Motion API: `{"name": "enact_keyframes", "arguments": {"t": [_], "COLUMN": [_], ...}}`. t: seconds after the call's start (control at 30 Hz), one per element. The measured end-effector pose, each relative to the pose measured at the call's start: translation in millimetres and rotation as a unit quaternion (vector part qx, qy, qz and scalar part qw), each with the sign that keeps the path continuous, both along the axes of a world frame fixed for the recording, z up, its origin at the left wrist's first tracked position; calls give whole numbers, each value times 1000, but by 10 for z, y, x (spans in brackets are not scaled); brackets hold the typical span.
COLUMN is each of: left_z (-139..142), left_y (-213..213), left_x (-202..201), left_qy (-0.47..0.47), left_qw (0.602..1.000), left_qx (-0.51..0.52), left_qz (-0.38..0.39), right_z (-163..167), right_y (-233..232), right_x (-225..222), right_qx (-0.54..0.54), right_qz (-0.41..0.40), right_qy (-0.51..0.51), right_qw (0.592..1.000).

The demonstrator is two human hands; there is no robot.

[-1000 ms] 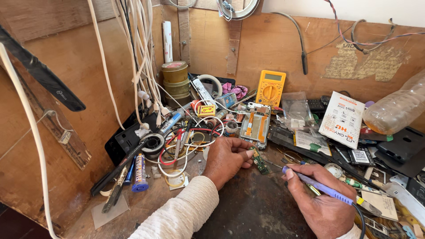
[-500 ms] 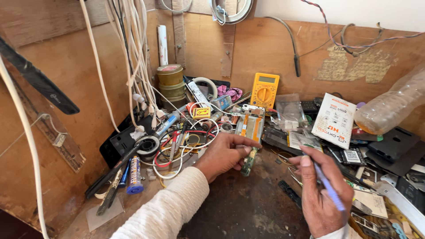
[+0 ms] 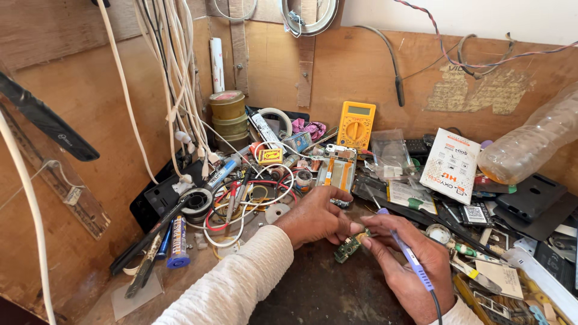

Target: The person uses a soldering iron to work on a small green circuit board on a cluttered workbench. They hold the board with the left hand and apply the soldering iron with the right hand, then set the board down and briefly inspect it.

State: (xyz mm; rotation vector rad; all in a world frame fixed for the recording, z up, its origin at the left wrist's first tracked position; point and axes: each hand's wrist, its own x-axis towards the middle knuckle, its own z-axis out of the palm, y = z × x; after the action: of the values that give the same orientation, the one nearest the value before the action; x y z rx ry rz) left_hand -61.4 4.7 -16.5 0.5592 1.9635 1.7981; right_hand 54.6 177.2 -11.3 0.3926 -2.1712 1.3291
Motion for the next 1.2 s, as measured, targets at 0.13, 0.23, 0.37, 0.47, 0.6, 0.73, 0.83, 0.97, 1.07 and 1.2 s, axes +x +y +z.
{"name": "enact_keyframes", "arguments": {"t": [0.13, 0.23, 0.37, 0.47, 0.6, 0.73, 0.83, 0.97, 1.07, 1.2], "left_z": [-46, -78, -118, -142, -118, -15, 68, 136, 155, 150], "left_y": [46, 45, 39, 18, 14, -77, -123, -164, -193, -210], "left_x": [6, 51, 117, 130, 81, 44, 62, 95, 97, 88], "left_qy": [-38, -39, -40, -88, -73, 14, 76, 71, 58, 55], "left_qw": [999, 997, 995, 991, 991, 993, 979, 975, 975, 979], "left_qx": [19, 48, 68, 100, 97, 14, -112, -141, -132, -112], "left_qz": [-9, -45, -59, -18, 52, 116, 150, 159, 169, 163], "right_z": [-66, -124, -153, -149, -94, -18, 9, -20, -50, -54], "right_y": [33, 56, 113, 106, 65, 42, 59, 82, 66, 30], "right_x": [-17, -66, -141, -172, -139, -81, -58, -59, -86, -53], "right_qx": [-5, -42, -155, -176, -137, -92, -50, -72, -100, -107], "right_qz": [-14, -69, -80, -76, -104, -132, -138, -87, -47, -61], "right_qy": [-1, 27, 4, -1, -25, -48, -65, -83, -66, -62], "right_qw": [1000, 996, 985, 981, 985, 986, 987, 990, 992, 990]}}
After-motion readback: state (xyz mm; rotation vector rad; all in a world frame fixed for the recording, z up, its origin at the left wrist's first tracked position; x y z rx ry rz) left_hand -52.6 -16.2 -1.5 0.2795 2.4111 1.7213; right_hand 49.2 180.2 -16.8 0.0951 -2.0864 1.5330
